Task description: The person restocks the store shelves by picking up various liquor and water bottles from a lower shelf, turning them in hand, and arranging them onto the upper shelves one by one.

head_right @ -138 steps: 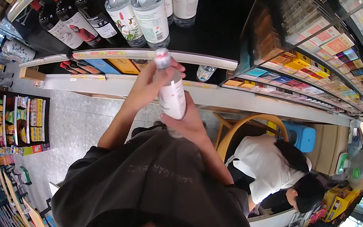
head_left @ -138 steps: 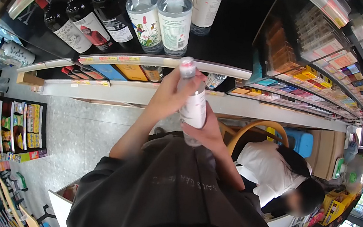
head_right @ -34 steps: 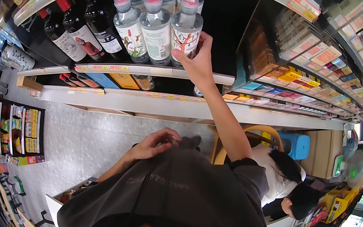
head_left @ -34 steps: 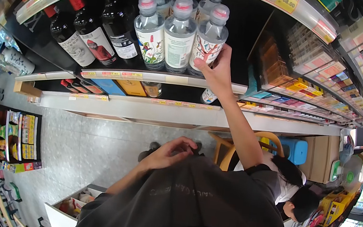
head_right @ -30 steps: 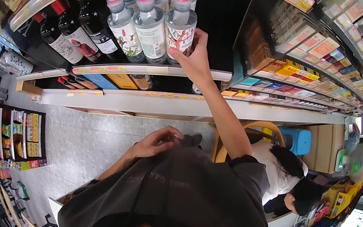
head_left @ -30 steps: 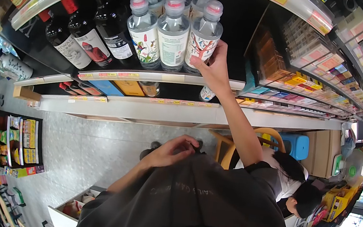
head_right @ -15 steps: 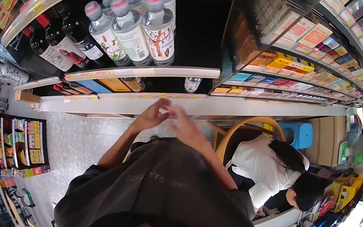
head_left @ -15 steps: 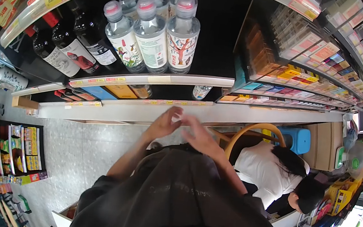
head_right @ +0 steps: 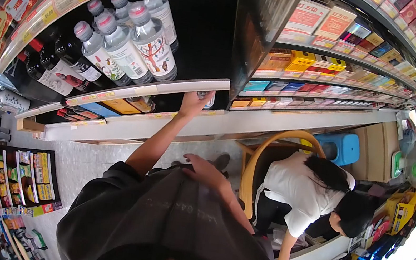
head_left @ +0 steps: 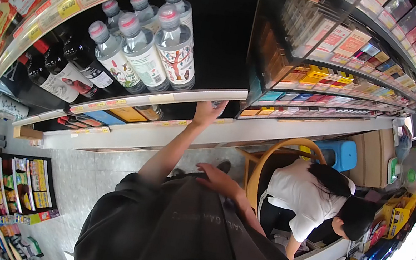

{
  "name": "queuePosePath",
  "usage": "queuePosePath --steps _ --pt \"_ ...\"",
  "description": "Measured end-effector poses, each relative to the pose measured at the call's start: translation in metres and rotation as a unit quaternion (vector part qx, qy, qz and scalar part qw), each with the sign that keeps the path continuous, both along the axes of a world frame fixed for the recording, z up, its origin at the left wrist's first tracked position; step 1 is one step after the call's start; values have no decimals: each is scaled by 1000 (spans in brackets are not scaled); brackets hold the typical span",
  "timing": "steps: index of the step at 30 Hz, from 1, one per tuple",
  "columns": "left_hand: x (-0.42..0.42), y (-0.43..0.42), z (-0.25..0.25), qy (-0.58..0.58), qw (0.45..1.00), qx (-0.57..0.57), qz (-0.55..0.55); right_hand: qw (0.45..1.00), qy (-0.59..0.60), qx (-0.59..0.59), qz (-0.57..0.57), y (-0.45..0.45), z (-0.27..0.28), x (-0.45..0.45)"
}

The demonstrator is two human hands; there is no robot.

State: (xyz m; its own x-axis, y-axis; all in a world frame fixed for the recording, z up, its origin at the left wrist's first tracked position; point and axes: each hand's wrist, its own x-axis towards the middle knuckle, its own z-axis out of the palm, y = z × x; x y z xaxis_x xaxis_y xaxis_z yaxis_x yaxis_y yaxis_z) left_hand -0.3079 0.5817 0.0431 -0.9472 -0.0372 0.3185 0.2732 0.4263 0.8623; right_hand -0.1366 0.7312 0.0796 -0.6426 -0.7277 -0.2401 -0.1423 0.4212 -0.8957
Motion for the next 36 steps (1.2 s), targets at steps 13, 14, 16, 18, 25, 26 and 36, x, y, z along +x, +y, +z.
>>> queuePosePath --steps 13,14,16,18,25,26,36 --pt "40 -8 7 188 977 -28 -102 998 53 10 -43 36 -12 -8" --pt "46 -9 20 210 969 -51 -119 994 59 -36 -88 41 -8 -14" --pt "52 -9 50 232 961 -74 -132 986 63 -80 -129 42 6 -27" --pt "64 -7 93 202 973 34 -110 954 35 -164 -248 37 29 -37" --pt "74 -28 226 -123 923 318 -180 922 -229 -303 -75 3 71 -63" --pt "68 -31 224 -163 906 348 -177 901 -292 -318 -36 -3 71 -59" --pt "60 -52 181 -232 691 590 -347 748 -458 -476 69 -18 66 -27"
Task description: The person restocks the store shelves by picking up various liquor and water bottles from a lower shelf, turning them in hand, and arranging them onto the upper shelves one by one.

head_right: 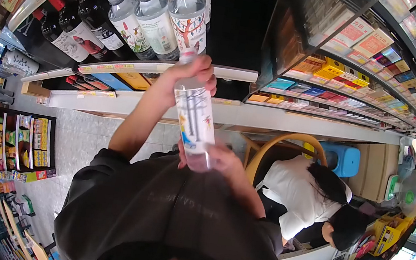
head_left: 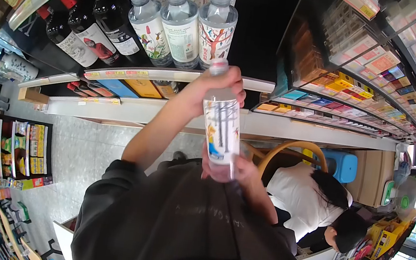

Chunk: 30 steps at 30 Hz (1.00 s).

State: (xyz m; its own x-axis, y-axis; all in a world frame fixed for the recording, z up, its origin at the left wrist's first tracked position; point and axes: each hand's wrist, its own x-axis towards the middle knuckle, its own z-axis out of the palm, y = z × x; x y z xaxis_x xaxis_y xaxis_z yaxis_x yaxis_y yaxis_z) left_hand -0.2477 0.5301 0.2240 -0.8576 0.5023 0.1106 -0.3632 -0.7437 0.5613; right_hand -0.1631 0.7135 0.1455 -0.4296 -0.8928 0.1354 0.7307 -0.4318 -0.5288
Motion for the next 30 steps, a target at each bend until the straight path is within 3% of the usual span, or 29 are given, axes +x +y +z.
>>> queuePosePath --steps 1,2,3,7,8,10,11,14,21,23,24,25,26,27,30 --pt "1 4 -6 0 1000 1 1 989 -111 -86 42 -10 7 8" --pt "4 12 -12 58 985 160 -35 957 -220 -164 90 -20 14 15" --pt "5 20 -18 111 940 316 -69 923 -183 -304 151 -33 17 13" --pt "-6 34 -31 161 876 429 -150 912 -228 -309 141 -46 25 27" --pt "-6 26 -33 162 876 430 -149 935 -225 -250 115 -41 24 25" --pt "-2 7 -34 119 965 214 -94 952 -222 -191 88 -32 25 23" --pt "-2 6 -33 119 965 213 -95 974 -182 -126 50 -28 26 21" --pt "4 -1 -26 46 997 47 -41 996 -76 25 -48 -26 26 21" --pt "9 -5 -8 63 996 37 -41 989 11 128 -70 -16 28 12" --pt "29 1 17 0 966 -211 150 896 213 317 -228 -17 29 9" --pt "36 5 15 -1 966 -210 148 819 300 394 -292 -18 32 7" --pt "41 10 12 52 930 -284 227 818 300 394 -293 -18 38 7" --pt "45 12 11 104 879 -354 304 782 325 443 -295 -19 43 7" --pt "49 14 13 105 879 -353 304 743 349 490 -294 -20 47 7" --pt "50 17 15 112 879 -331 323 706 336 531 -327 -27 52 13"
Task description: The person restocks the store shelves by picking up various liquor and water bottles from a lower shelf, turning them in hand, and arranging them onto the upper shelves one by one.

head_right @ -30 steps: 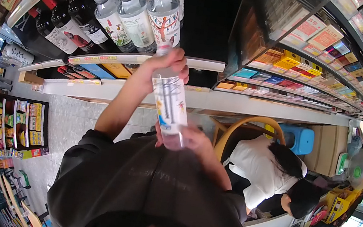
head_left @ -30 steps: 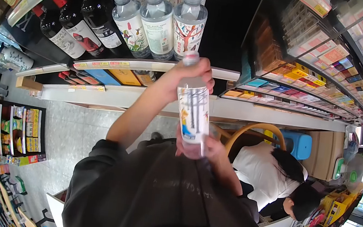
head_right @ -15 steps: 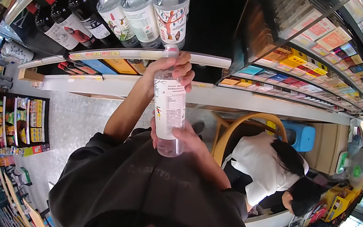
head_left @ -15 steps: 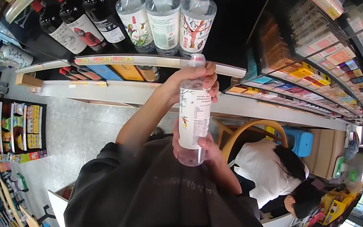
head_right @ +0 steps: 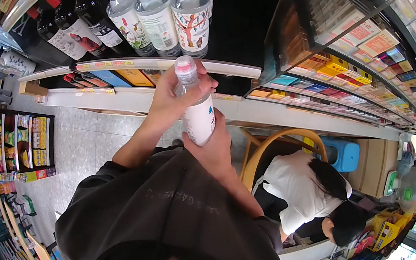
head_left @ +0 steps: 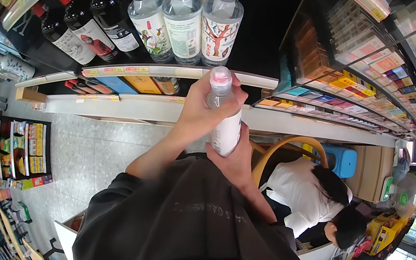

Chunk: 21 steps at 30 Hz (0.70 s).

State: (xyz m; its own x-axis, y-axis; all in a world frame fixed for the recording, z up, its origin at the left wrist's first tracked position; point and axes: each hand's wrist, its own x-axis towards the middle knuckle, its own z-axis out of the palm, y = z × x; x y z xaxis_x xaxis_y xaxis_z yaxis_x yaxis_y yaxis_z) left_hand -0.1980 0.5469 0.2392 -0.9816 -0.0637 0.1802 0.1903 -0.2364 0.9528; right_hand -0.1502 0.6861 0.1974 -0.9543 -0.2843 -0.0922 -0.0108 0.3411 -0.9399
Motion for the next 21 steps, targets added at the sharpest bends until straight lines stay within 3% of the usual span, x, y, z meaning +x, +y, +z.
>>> queuePosePath --steps 3,4,5,6,9,13,16,18,19,21 --pt "-13 -6 -11 -36 994 97 -34 997 38 -60 28 1 -11 -1" --pt "-18 -11 -16 -80 974 192 -87 997 38 -60 28 3 -13 -2" --pt "-21 -12 -21 -123 941 284 -140 985 -70 -138 78 6 -14 -5" --pt "-22 -10 -24 -124 934 298 -151 953 -174 -215 125 8 -15 -9" --pt "-23 -9 -25 -94 942 275 -170 936 -223 -229 146 11 -14 -11" --pt "-24 -11 -20 -111 941 271 -170 941 -181 -240 154 11 -16 -12" --pt "-27 -14 -33 -73 913 318 -244 897 -279 -300 167 16 -17 -13" --pt "-28 -6 -44 -16 723 572 -388 756 -351 -473 286 21 -38 -14" --pt "-28 0 -44 -18 722 573 -388 756 -352 -473 284 18 -52 -7" --pt "-30 10 -38 23 578 680 -450 630 -434 -600 233 5 -75 7"
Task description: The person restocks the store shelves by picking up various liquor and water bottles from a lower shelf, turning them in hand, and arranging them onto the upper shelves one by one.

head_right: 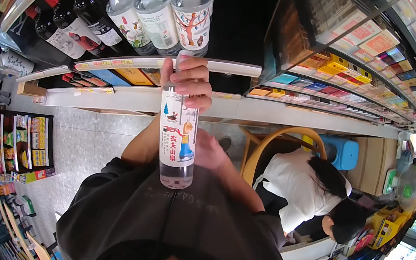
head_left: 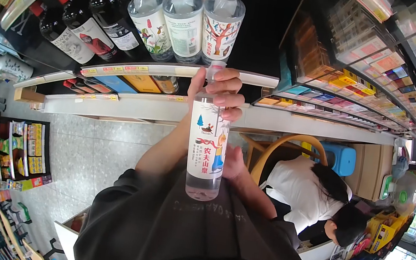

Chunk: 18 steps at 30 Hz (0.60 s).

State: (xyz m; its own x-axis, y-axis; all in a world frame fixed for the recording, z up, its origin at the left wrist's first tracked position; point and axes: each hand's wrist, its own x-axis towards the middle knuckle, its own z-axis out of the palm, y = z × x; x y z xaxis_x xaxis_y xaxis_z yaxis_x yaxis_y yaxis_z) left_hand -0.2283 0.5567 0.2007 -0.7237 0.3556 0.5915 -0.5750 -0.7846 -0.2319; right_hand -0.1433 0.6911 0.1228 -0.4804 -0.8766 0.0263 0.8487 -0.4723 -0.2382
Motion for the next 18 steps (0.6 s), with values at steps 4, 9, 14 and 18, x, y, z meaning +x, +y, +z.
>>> queuePosePath --steps 4,9,14,18 --pt "-6 -7 0 92 994 -20 51 993 112 -27 35 -12 42 -8" --pt "0 -4 -10 91 993 -56 45 990 142 -2 7 -10 44 0" --pt "16 -30 12 35 894 -381 234 934 299 175 -90 -1 45 -7" --pt "13 -31 12 -2 836 -479 269 919 315 210 -108 2 42 -6"
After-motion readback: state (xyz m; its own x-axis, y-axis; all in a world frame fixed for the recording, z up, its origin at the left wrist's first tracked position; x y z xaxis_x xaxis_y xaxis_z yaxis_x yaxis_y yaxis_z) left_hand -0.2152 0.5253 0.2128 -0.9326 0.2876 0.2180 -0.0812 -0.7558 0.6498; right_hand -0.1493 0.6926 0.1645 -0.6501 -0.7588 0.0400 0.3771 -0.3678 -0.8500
